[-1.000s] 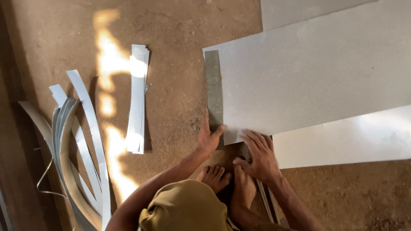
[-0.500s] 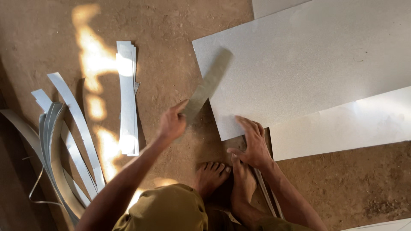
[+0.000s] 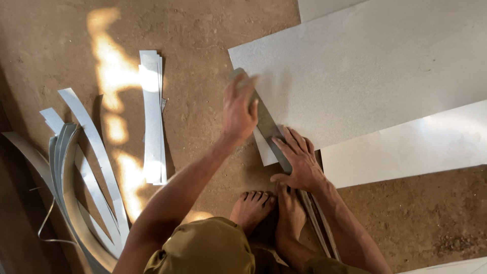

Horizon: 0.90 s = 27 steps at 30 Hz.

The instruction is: The person kneels on the ground and cuts narrow strips from a large light-colored metal sheet using hand shears, holding a straight metal edge as a guide along the cut line. Cut strips are stacked with a pile of finished strips beside the work area.

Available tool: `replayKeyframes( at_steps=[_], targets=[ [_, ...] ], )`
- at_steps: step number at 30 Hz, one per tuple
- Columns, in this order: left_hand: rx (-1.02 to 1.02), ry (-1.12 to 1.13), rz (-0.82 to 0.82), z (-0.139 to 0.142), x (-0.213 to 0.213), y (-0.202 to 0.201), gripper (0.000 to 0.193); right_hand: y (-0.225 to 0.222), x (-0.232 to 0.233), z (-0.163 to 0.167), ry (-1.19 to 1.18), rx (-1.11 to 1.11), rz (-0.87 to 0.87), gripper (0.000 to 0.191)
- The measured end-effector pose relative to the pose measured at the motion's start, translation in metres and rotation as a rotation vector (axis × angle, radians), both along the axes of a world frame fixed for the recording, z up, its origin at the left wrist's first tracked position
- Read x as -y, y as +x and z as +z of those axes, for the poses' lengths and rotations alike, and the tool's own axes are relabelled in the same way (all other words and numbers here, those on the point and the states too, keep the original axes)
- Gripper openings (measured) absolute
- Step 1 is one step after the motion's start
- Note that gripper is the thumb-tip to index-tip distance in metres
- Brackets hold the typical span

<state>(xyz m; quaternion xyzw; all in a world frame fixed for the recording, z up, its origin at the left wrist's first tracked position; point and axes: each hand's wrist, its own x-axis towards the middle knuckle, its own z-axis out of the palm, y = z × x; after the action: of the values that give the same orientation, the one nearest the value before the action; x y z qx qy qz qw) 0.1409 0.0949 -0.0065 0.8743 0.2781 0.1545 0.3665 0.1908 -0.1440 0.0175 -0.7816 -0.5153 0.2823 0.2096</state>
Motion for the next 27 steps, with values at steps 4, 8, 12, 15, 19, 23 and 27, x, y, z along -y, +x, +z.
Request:
replayKeyframes(
  at_steps=[4, 8, 12, 15, 19, 23, 27],
  targets=[
    [-0.207, -0.476, 0.221, -0.024, 0.041, -0.052, 0.098, -0.001, 0.001, 0.008, -0.097, -0.036, 0.085, 0.136],
    [-0.334, -0.522, 0.04, -0.033, 0.056, -0.06, 0.107, 0.001, 0.002, 0.012, -0.284, 0.037, 0.17, 0.117],
    [-0.589, -0.67, 0.063, -0.019, 0.046, -0.047, 0.104, -0.001, -0.001, 0.01, -0.141, 0.022, 0.103, 0.101],
    [-0.521, -0.694, 0.005, -0.007, 0.04, -0.043, 0.094, -0.006, -0.008, 0.004, 0.028, 0.025, -0.041, 0.08],
    [-0.525, -0.678, -0.017, -0.012, 0.041, -0.044, 0.095, -0.011, -0.015, -0.007, 0.087, 0.083, -0.151, 0.063],
    [-0.346, -0.693, 0.009, -0.028, 0.049, -0.05, 0.095, -0.008, -0.008, -0.015, 0.096, 0.033, -0.113, 0.064],
    [-0.325, -0.676, 0.04, -0.024, 0.066, -0.063, 0.096, -0.007, 0.005, -0.02, 0.157, 0.012, -0.077, 0.059]
  ],
)
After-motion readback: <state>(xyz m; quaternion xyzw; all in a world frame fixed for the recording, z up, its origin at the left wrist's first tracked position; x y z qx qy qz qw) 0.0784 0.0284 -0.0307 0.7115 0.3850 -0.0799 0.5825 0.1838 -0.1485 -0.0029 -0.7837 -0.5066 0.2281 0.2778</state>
